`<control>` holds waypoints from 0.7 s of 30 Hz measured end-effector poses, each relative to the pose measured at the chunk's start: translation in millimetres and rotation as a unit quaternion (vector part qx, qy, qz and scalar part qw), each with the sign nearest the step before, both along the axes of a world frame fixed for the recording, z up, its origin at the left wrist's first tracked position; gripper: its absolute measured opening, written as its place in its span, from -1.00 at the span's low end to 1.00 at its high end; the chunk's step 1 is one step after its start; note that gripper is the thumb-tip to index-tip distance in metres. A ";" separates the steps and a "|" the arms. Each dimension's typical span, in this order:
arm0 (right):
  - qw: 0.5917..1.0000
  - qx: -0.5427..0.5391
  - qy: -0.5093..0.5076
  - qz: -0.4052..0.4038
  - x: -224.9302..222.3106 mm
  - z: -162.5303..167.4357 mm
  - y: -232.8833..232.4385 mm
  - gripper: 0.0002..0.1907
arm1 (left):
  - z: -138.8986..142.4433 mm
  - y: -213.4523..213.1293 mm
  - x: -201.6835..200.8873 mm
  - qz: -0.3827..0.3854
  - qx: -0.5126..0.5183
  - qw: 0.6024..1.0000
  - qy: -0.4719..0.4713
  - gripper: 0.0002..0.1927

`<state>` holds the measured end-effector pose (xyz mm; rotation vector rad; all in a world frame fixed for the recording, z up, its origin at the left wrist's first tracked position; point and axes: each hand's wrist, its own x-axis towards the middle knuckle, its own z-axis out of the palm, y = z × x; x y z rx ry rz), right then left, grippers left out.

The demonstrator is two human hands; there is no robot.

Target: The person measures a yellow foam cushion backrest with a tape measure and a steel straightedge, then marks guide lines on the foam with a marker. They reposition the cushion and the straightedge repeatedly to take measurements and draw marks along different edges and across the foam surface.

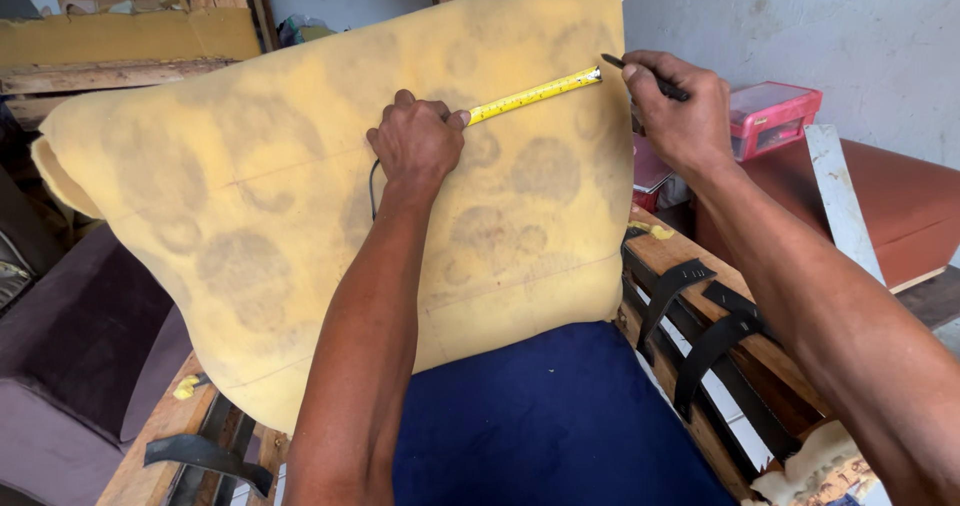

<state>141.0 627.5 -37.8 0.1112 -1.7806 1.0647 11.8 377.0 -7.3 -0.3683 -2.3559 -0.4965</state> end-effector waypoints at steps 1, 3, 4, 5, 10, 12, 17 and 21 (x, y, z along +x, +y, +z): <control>1.000 0.015 -0.012 -0.003 -0.9 -1.0 -1.2 -0.73 | -0.6 -0.1 -0.2 0.001 0.001 1.000 -0.003 -0.69; 0.998 0.042 -0.036 -0.014 1.1 -6.2 -1.4 -0.72 | -1.4 -0.4 -0.9 0.003 -0.004 1.000 -0.008 -0.69; 0.998 0.061 -0.026 -0.018 2.1 -9.2 -1.1 -0.71 | -1.4 -0.5 -1.2 0.003 -0.007 1.000 -0.009 -0.69; 0.996 0.080 -0.017 -0.021 2.7 -12.1 -0.1 -0.71 | -1.5 -0.4 -1.4 0.002 -0.008 1.000 -0.009 -0.69; 0.996 0.087 0.006 -0.001 -5.7 -19.2 12.5 -0.71 | -0.2 0.6 -0.7 0.006 -0.005 1.000 -0.019 -0.68; 0.995 0.092 -0.029 -0.017 -10.0 -22.8 18.4 -0.70 | 1.0 0.5 -0.7 0.009 -0.007 1.000 -0.026 -0.68; 0.965 0.252 0.023 -0.064 2.8 -40.1 30.5 -0.73 | -0.2 0.2 -1.4 -0.002 0.001 1.000 -0.013 -0.69; 0.986 0.153 -0.003 -0.064 4.9 -35.0 32.9 -0.72 | -1.7 0.8 -2.8 -0.006 0.007 1.000 -0.002 -0.69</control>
